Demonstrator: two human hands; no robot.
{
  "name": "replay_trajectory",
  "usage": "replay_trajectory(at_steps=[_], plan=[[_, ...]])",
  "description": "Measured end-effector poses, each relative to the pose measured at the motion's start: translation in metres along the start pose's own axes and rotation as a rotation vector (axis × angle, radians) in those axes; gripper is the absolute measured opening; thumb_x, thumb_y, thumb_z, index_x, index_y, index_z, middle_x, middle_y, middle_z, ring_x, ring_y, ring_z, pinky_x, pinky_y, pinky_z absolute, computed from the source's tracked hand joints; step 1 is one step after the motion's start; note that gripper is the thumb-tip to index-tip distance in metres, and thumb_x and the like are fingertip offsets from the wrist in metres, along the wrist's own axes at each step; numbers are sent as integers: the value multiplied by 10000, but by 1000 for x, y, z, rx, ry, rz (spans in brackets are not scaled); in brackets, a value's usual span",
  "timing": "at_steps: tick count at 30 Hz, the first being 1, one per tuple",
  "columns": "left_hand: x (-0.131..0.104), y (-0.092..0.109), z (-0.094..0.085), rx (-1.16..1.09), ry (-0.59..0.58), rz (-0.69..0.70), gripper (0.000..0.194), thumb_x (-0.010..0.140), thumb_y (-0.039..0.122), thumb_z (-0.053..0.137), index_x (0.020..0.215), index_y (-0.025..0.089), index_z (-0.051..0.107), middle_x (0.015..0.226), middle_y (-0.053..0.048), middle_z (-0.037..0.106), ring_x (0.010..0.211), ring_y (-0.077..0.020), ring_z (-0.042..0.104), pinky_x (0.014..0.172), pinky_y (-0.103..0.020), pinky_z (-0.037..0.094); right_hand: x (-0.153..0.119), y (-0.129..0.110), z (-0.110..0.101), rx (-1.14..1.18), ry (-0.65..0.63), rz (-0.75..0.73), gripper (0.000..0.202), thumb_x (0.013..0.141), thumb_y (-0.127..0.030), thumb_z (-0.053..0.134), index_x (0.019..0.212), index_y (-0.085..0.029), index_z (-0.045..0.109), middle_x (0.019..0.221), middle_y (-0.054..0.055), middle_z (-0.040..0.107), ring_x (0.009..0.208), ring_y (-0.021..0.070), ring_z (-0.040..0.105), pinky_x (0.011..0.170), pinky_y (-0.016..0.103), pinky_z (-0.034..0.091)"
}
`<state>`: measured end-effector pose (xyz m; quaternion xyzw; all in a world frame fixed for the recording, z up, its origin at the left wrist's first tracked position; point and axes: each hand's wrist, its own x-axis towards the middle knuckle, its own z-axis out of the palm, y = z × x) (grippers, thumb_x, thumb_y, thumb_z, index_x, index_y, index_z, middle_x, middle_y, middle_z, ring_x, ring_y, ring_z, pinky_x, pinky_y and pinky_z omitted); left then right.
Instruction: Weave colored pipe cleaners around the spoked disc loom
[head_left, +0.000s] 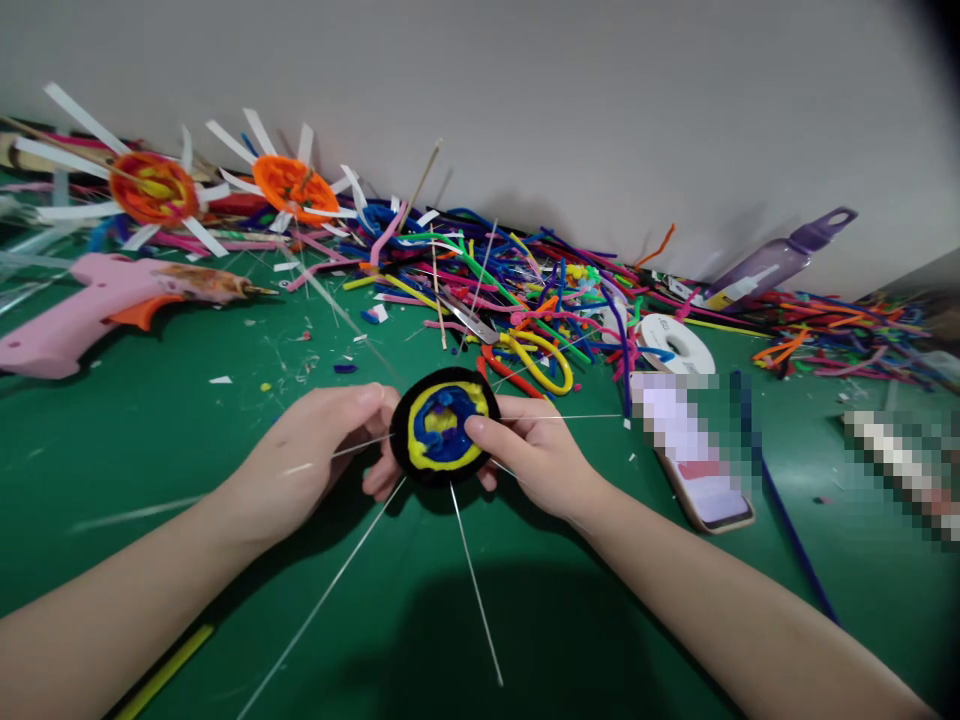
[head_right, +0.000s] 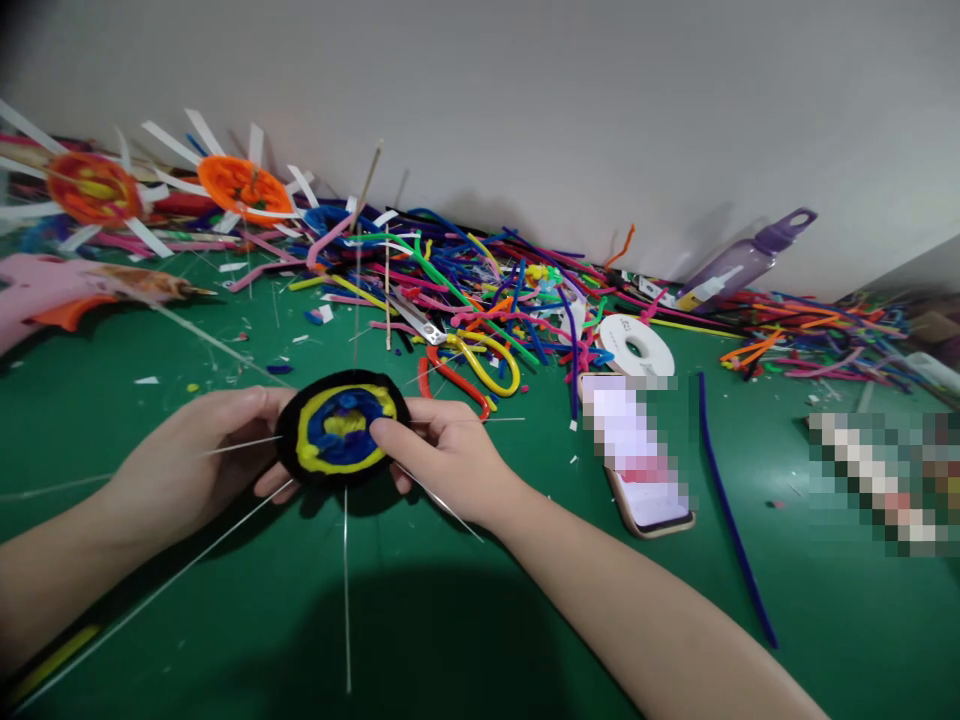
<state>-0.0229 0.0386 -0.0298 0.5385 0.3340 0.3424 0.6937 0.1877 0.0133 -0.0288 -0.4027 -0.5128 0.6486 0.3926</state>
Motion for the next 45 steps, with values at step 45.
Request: replay_trajectory(at_steps=[45], plan=[[-3,8,11,420,-67,122,399,942,379,470,604,206,590,518,36,587,489,-98,551,477,-175,443,1,4,1,-18,66,-35,290,883,-463,617,852,-175,623,579,-42,532,468,74,496,426,199,385]])
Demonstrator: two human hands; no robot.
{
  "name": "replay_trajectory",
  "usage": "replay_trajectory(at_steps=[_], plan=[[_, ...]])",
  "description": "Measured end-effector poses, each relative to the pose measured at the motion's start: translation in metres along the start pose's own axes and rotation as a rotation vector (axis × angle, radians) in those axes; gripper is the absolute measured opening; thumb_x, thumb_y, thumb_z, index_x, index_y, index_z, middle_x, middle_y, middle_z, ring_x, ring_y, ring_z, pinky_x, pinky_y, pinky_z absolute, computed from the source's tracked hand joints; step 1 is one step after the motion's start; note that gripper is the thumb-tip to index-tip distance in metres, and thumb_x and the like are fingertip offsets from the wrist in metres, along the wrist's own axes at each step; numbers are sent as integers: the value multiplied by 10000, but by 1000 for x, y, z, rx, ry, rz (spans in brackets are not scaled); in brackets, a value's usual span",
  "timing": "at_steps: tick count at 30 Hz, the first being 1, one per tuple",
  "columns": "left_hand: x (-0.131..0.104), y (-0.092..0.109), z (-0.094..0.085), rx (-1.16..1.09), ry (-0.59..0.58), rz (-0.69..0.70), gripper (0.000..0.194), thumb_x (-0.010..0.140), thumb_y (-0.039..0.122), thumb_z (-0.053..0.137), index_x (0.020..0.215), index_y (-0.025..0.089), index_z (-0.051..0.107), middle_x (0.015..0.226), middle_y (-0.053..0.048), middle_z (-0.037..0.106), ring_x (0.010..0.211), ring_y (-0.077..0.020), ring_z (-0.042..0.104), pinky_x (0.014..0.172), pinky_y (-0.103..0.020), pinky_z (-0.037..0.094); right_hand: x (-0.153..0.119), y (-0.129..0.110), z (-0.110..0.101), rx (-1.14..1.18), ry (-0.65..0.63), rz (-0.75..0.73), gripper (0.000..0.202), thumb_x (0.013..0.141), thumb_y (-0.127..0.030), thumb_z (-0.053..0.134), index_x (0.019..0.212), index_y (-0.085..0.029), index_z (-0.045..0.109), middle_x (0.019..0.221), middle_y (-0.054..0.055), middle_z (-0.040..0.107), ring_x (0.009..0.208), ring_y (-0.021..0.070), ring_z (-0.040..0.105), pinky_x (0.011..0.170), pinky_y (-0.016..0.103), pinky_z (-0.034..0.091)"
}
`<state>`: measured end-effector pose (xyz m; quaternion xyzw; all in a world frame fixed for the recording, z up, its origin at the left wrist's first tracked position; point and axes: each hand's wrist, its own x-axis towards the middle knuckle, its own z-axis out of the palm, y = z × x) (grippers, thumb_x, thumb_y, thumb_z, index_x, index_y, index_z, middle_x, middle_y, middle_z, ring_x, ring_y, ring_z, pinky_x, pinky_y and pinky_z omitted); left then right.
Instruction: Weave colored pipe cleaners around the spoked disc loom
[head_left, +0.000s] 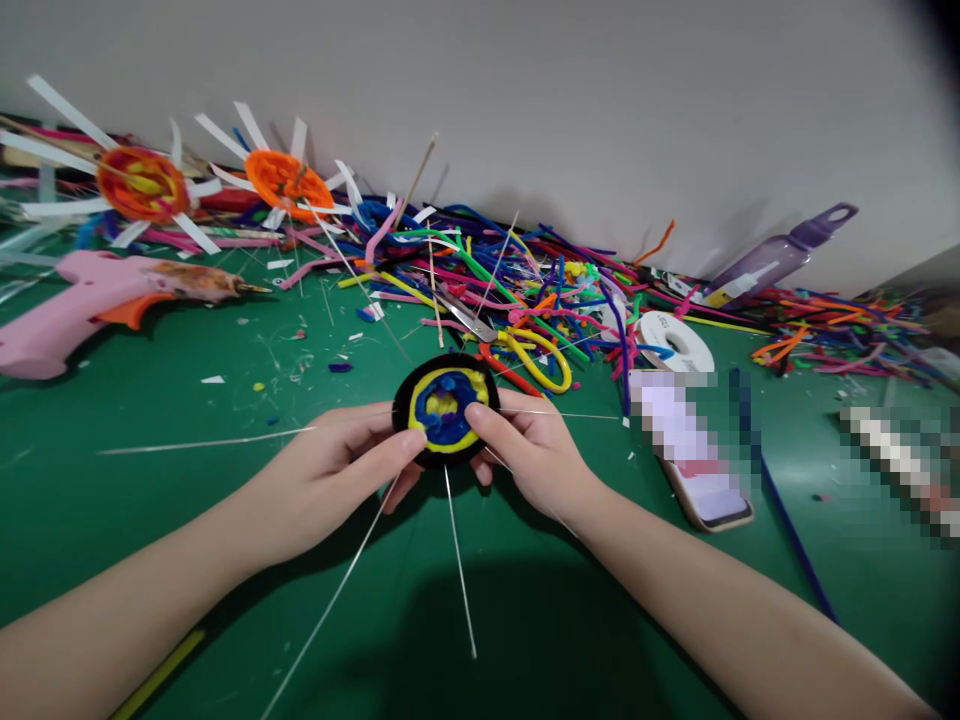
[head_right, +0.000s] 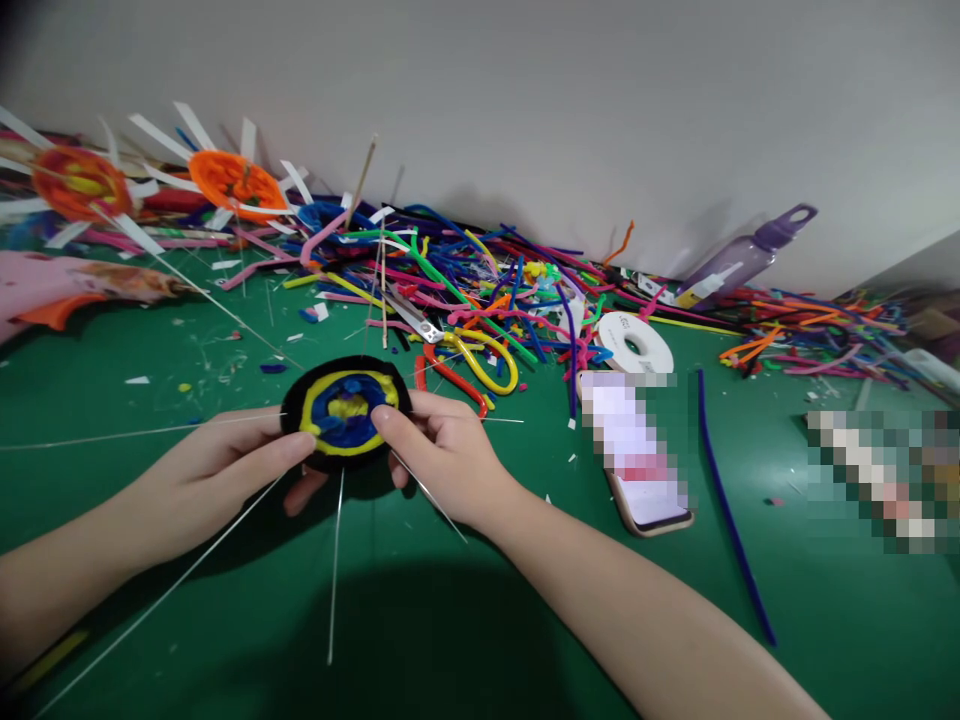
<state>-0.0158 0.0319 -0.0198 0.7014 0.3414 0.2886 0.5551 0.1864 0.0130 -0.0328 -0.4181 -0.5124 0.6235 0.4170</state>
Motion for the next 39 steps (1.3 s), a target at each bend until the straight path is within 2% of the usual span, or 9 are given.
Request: replay_trajectory(at_steps=[14,21,24,29,31,36,39], plan=[[-2,-1,1,-33,7,-12,437,953,423,455,602,204,593,536,33,584,490,-86,552,488,-162,452,0,-3,-1,-28,-9,-30,262,840,-424,676,786,-173,619,509,-62,505,413,69,461,422,211,371],[-1,1,0,-75,2,24,439,945,402,473,570,206,594,577,20,586,523,-93,567,486,-169,461,-1,-5,-1,-49,-14,-30,277,879,-436,623,807,-169,626,505,-62,499,407,67,462,419,208,373],[-2,0,0,-93,14,24,395,939,386,487,607,209,606,582,20,587,527,-101,567,487,-177,471,-1,-5,-1,-58,-19,-30,277,878,-435,626,797,-170,623,514,-58,506,408,65,463,414,206,371],[-2,2,1,-133,22,38,241,937,358,500,811,211,645,603,33,593,520,-98,553,488,-178,475,0,-4,0,-39,17,-2,304,880,-450,620,756,-174,595,538,-49,522,421,65,485,423,206,371],[-1,4,1,-155,25,22,234,932,365,507,828,205,644,595,35,592,508,-97,548,484,-181,475,0,-3,1,-43,9,-2,311,881,-464,614,763,-177,592,538,-51,519,427,69,482,432,215,386],[1,0,-1,-265,14,-88,316,905,393,544,677,183,600,509,41,567,452,-82,516,454,-175,447,-2,-5,1,-32,-55,-21,311,882,-482,604,794,-184,584,515,-71,482,439,74,456,458,229,403],[2,-4,-3,-415,72,-168,358,880,423,575,622,175,574,445,48,532,409,-84,505,428,-187,428,-3,-7,0,2,-75,-63,303,880,-440,620,728,-186,551,511,-71,467,455,74,457,480,228,395]])
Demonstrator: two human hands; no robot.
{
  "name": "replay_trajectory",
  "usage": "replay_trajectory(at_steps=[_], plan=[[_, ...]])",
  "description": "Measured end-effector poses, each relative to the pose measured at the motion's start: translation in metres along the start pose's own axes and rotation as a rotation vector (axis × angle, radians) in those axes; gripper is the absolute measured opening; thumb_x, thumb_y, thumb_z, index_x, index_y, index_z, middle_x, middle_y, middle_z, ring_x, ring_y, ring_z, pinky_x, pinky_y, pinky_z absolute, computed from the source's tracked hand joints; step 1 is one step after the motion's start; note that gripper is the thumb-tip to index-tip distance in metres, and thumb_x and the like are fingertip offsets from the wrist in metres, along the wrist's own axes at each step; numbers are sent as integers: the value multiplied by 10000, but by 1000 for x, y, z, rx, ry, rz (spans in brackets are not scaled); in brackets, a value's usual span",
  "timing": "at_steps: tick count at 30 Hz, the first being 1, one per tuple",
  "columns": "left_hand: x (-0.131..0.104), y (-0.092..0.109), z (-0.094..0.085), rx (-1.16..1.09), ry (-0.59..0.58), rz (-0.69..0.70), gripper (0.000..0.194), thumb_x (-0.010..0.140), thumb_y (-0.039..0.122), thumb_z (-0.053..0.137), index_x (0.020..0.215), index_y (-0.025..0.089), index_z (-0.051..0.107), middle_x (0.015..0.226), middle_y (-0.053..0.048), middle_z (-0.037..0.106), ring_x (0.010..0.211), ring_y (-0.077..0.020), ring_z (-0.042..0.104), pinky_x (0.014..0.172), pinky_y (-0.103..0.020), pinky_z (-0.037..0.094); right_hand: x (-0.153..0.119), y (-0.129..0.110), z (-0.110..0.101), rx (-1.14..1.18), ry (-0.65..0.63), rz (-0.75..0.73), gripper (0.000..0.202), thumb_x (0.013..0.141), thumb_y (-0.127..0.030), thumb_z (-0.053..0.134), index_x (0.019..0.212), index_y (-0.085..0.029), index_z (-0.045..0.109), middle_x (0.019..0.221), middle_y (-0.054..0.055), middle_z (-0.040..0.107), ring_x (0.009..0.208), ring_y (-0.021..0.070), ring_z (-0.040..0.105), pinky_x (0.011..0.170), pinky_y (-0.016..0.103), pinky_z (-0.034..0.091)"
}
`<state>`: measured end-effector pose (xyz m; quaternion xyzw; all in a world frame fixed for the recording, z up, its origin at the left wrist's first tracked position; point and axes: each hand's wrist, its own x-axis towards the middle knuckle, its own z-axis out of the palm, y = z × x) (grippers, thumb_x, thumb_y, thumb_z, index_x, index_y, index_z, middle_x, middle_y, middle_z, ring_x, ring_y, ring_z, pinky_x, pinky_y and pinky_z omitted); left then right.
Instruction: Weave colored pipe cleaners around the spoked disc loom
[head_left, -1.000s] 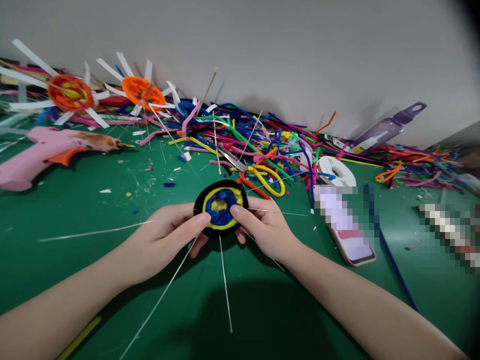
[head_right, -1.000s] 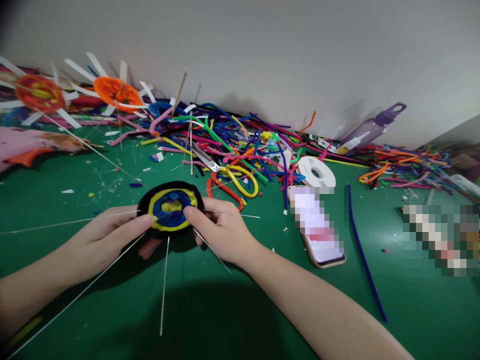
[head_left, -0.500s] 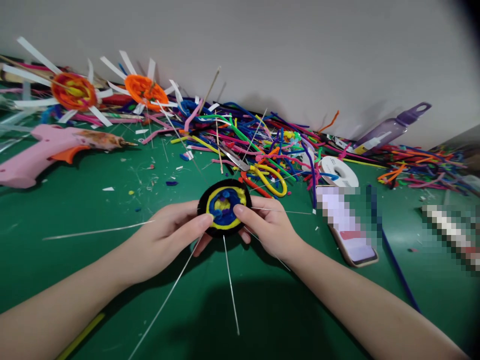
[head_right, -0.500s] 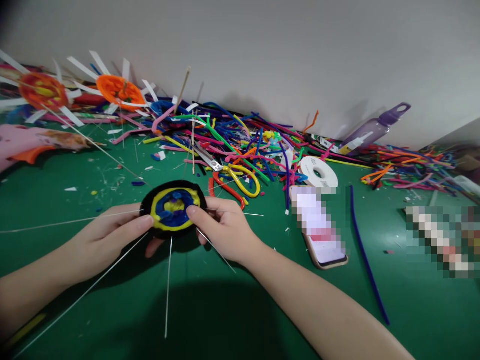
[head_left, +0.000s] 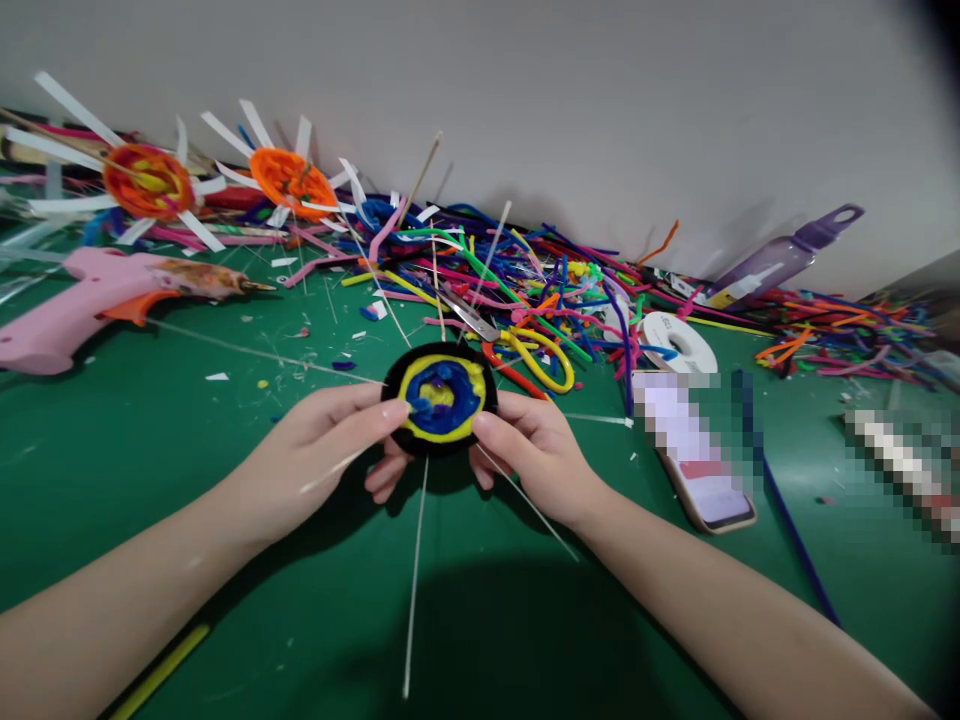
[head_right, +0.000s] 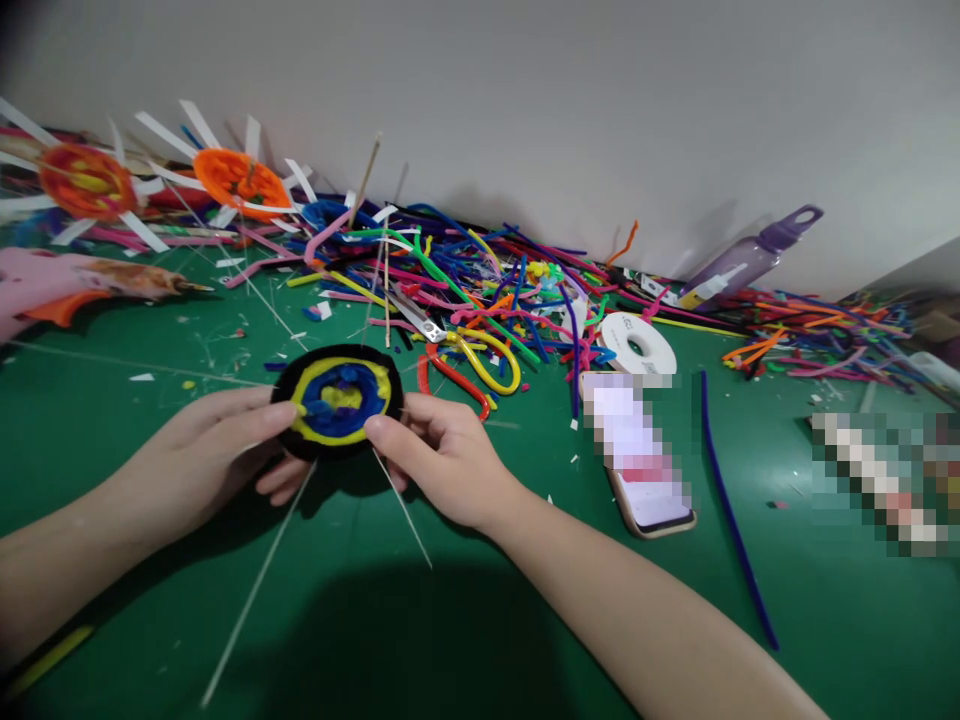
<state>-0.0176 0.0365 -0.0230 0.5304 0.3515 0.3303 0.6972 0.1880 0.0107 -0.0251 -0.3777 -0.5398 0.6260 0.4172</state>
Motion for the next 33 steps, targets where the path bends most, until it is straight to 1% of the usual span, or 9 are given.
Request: replay_trajectory(at_steps=[3,5,7,11,16,23,29,31,33], plan=[[2,0,-2,-95,90,-20,397,864,426,583,561,172,546,392,42,502,404,-99,520,453,-210,437,1,-1,-1,87,47,-34,266,895,-376,587,716,-181,559,483,-82,416,440,75,459,480,225,383],[2,1,-2,-103,104,-15,405,853,422,590,537,175,538,372,37,491,408,-107,521,463,-220,440,3,-1,-1,143,92,-32,261,909,-368,535,737,-177,579,463,-88,385,426,84,468,475,229,384],[2,1,-1,-91,55,-30,369,841,420,603,571,171,573,372,39,496,394,-102,501,447,-216,435,4,1,-2,165,112,-31,294,920,-392,500,732,-178,575,452,-86,387,424,92,485,478,234,385],[0,-3,-3,-65,-24,-54,362,839,410,628,565,186,549,382,54,505,347,-69,437,429,-196,429,5,2,-2,146,102,-6,365,924,-502,488,741,-191,546,451,-81,418,430,98,508,480,236,388],[-3,-7,-6,0,-122,-38,356,844,418,630,581,186,569,449,33,569,345,-64,430,403,-194,396,4,-1,0,93,76,69,412,859,-548,595,659,-200,506,477,-84,377,420,73,433,440,213,410],[-5,-4,-8,-1,-34,-19,413,881,466,577,576,188,593,420,41,555,439,-91,569,457,-179,417,4,-2,0,82,63,77,391,859,-483,638,632,-200,489,499,-84,373,437,63,440,457,205,443],[-3,-9,-7,-93,-27,20,460,938,473,486,621,167,618,463,27,582,433,-91,539,456,-193,455,3,-2,-2,102,22,60,403,878,-448,622,611,-204,442,481,-91,373,425,58,439,468,204,434],[-1,-8,-6,-123,-20,42,399,944,436,483,707,158,643,529,15,618,458,-98,565,458,-197,469,4,-2,-2,120,25,66,398,879,-442,618,615,-207,434,466,-96,365,418,61,444,467,205,430],[1,-7,-3,-139,19,66,255,920,367,531,816,166,648,629,11,651,477,-107,595,467,-210,494,5,-2,-2,142,35,71,390,877,-438,619,623,-207,433,458,-101,356,413,64,452,466,204,423]])
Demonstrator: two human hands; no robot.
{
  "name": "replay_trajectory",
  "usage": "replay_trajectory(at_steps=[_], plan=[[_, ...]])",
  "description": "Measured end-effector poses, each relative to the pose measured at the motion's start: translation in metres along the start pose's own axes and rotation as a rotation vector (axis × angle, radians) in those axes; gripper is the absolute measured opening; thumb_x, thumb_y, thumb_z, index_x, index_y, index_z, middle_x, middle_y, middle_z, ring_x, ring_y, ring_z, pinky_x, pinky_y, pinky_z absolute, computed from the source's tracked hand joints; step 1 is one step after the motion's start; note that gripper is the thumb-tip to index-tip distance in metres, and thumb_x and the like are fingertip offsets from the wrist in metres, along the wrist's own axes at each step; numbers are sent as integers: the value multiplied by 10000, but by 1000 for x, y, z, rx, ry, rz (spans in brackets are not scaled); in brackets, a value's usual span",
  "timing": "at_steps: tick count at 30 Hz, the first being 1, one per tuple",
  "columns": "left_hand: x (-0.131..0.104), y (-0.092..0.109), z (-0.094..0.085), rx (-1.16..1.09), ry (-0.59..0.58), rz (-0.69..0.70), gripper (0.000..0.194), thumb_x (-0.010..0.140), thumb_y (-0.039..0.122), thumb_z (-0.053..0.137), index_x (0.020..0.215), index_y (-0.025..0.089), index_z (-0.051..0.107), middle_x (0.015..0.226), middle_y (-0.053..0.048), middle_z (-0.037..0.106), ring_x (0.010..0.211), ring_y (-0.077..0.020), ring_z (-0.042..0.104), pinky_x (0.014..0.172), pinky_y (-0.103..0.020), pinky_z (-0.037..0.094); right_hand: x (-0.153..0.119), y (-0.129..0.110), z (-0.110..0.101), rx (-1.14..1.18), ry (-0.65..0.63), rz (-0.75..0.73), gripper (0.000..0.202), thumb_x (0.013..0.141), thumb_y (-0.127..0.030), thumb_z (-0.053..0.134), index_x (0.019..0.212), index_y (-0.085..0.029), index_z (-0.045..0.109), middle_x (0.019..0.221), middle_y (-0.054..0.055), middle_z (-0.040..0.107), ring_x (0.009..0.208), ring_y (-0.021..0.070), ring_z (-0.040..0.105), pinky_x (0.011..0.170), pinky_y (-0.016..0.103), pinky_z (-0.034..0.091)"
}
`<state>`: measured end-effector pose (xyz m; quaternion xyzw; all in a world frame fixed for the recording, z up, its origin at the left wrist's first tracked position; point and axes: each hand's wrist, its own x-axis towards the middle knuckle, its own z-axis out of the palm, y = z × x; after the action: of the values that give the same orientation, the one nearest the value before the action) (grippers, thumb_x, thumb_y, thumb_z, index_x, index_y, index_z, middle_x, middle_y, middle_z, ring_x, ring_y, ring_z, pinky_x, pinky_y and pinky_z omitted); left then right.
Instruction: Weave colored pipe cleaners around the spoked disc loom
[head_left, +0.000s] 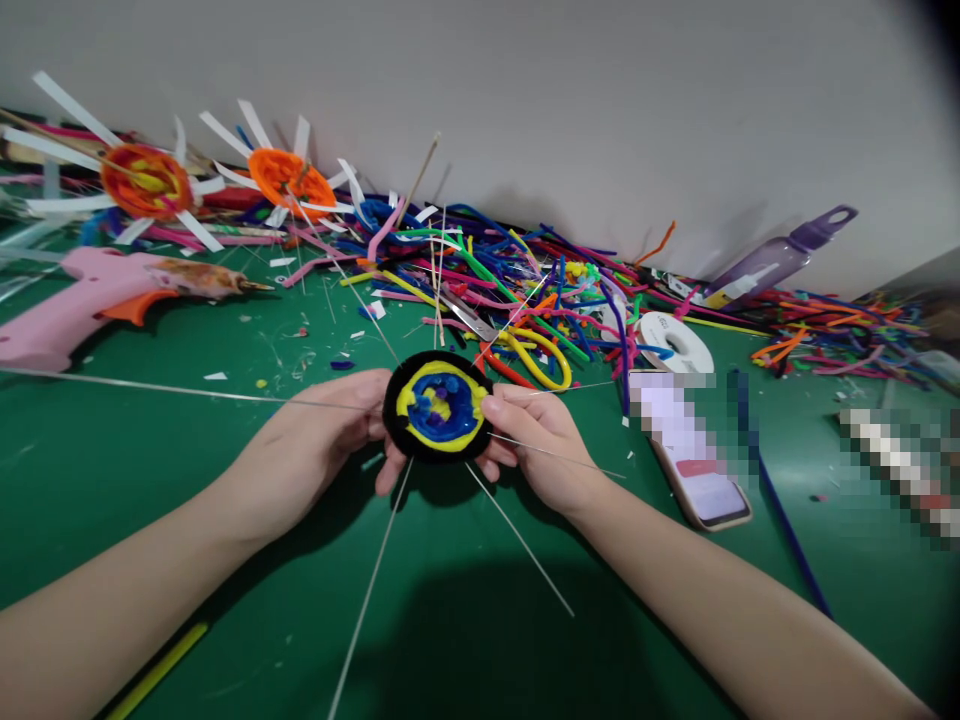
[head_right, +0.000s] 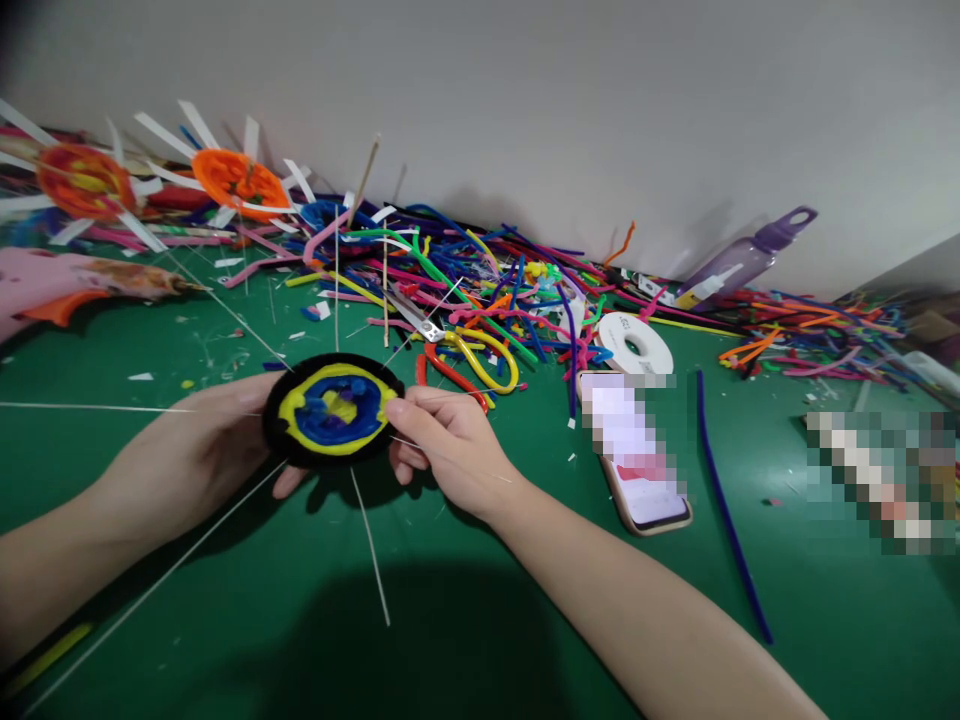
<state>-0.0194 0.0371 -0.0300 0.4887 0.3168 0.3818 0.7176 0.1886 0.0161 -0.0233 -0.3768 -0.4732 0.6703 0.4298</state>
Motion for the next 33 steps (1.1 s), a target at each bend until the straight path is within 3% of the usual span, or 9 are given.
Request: replay_trajectory(at_steps=[2,3,7,12,20,23,26,31,33], plan=[[2,1,2,2,56,37,93,873,275,597,917,201,633,760,18,668,528,-109,630,499,-216,529,1,0,0,18,7,-7,387,877,-434,621,629,-205,433,456,-102,357,411,65,463,465,202,415],[3,2,3,24,83,71,115,847,236,629,962,225,627,834,22,667,584,-107,653,532,-208,547,1,0,0,19,10,-10,386,878,-433,622,631,-203,434,457,-101,361,414,66,472,467,201,412],[4,2,4,255,120,225,461,749,165,733,1167,299,592,1060,13,626,894,-102,673,737,-145,554,0,0,0,-3,9,-12,389,883,-437,615,629,-196,445,461,-97,374,420,64,483,472,198,412],[-1,0,0,402,64,214,808,694,171,788,1390,375,431,1207,-13,609,1032,-153,666,794,-161,551,-1,-1,3,-33,-6,-9,393,889,-436,607,620,-193,454,464,-95,378,417,53,451,465,193,406],[2,-4,4,395,68,132,987,509,59,822,1360,403,459,1132,22,583,924,-155,680,727,-178,566,-2,2,1,-75,-46,1,360,892,-457,607,681,-180,518,515,-82,438,447,57,462,486,206,417],[2,0,10,424,97,63,909,525,65,798,1321,364,476,1124,14,598,834,-141,681,673,-195,577,-3,4,-1,-113,-63,3,354,904,-447,602,688,-179,521,515,-80,449,471,60,486,513,207,403],[1,5,14,400,73,2,822,507,63,809,1234,324,529,1109,15,635,901,-162,684,748,-221,577,-4,5,-2,-134,-83,2,335,916,-425,595,696,-180,533,519,-78,462,477,60,483,523,209,398],[5,5,17,-80,160,-300,431,636,234,741,1046,281,617,924,23,699,725,-167,704,545,-253,582,-4,5,-1,-142,-80,1,314,913,-418,598,711,-181,558,546,-69,486,483,64,475,524,214,403],[7,5,18,-226,163,-357,295,694,334,708,970,254,642,848,21,721,696,-163,713,548,-255,582,-4,4,0,-129,-85,4,304,919,-416,591,724,-183,564,536,-74,473,477,63,466,517,209,400]])
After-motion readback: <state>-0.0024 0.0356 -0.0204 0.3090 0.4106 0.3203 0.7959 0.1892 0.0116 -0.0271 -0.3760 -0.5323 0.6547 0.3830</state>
